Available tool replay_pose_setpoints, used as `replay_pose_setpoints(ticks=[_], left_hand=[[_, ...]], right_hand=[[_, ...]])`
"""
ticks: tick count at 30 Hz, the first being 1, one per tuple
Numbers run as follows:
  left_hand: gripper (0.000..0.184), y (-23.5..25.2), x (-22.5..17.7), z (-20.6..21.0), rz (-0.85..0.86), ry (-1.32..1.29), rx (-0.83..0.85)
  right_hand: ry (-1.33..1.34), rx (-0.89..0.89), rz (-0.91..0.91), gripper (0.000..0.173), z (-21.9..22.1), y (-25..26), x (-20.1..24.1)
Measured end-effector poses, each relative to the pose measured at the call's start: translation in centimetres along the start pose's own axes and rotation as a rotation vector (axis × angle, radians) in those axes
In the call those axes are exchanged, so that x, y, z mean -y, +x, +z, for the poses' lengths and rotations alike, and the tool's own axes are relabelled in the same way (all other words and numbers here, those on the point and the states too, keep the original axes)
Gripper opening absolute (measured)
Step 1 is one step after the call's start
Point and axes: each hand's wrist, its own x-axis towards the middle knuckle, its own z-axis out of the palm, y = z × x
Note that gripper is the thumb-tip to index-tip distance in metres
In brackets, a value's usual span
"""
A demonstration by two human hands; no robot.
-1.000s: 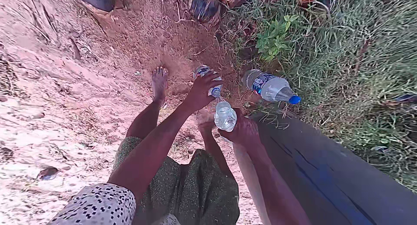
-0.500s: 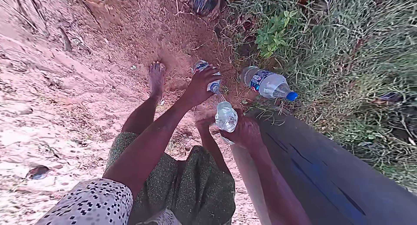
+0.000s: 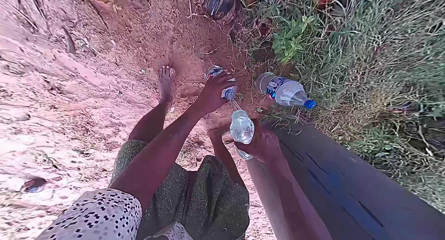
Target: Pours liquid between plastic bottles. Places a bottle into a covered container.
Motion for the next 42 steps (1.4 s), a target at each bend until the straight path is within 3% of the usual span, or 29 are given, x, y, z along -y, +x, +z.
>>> replay_pose_setpoints(ticks=[42], left_hand=[[0.051, 0.2, 0.0, -0.5, 0.028, 0.029, 0.009]], right_hand=[[-0.036, 0.079, 0.053, 0.100, -1.3, -1.9, 0.6]])
